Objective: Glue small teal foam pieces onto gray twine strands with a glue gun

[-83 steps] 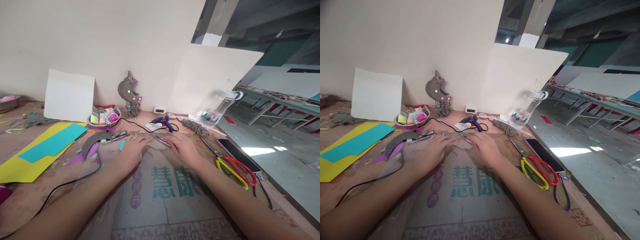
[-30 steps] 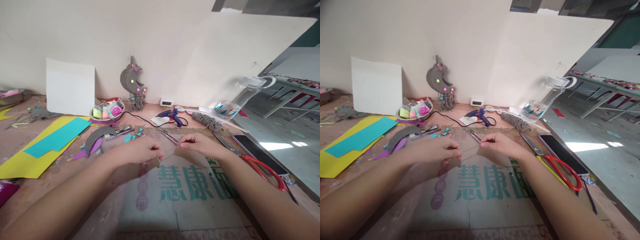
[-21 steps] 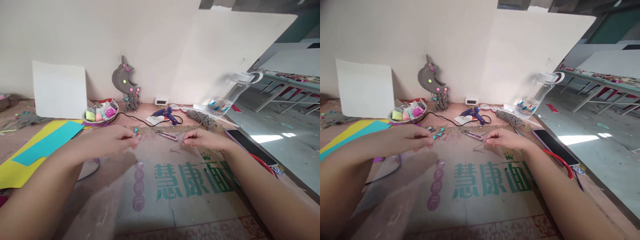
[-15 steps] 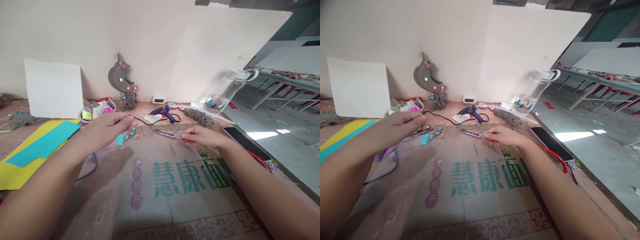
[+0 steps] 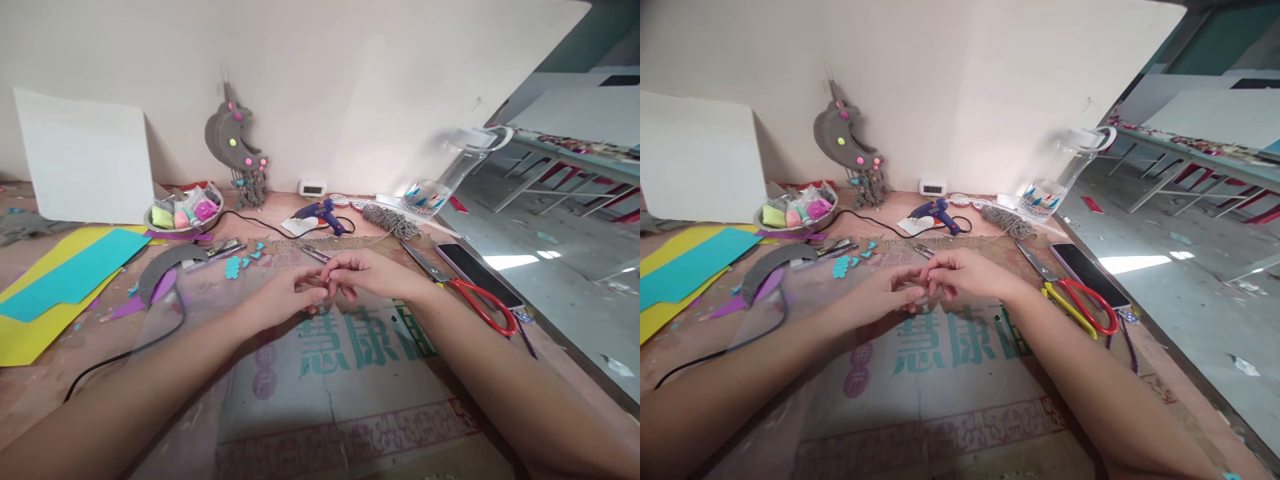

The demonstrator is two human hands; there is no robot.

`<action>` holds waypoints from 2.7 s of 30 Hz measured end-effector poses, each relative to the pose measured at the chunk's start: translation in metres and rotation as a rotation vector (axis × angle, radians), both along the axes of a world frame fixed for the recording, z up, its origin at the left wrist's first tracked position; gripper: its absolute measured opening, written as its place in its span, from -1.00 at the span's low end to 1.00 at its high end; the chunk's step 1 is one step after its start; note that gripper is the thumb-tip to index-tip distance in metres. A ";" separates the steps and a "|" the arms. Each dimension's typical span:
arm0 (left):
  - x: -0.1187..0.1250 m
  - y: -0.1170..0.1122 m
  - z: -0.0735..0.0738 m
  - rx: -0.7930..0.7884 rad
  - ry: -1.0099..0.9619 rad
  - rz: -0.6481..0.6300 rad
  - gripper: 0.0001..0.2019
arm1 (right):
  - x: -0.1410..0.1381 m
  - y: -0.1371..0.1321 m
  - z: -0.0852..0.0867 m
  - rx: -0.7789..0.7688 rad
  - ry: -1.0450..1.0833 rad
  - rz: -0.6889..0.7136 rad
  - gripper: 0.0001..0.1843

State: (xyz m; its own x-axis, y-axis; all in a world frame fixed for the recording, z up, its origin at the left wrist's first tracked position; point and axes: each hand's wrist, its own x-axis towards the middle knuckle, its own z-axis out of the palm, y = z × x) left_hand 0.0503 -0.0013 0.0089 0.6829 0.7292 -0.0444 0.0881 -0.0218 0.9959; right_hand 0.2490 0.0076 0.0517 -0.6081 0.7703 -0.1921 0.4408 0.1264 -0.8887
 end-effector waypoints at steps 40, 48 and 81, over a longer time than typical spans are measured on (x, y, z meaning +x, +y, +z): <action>-0.003 -0.063 0.073 1.052 0.455 -0.689 -0.88 | 0.027 0.005 0.017 0.350 0.367 -0.790 -0.84; -0.061 -0.017 0.105 0.922 0.570 -0.009 -0.68 | 0.002 -0.002 0.003 0.406 0.200 -0.675 -0.77; -0.095 0.049 0.045 0.249 0.677 0.077 -0.72 | 0.007 0.004 -0.052 0.888 -0.500 -0.380 -0.71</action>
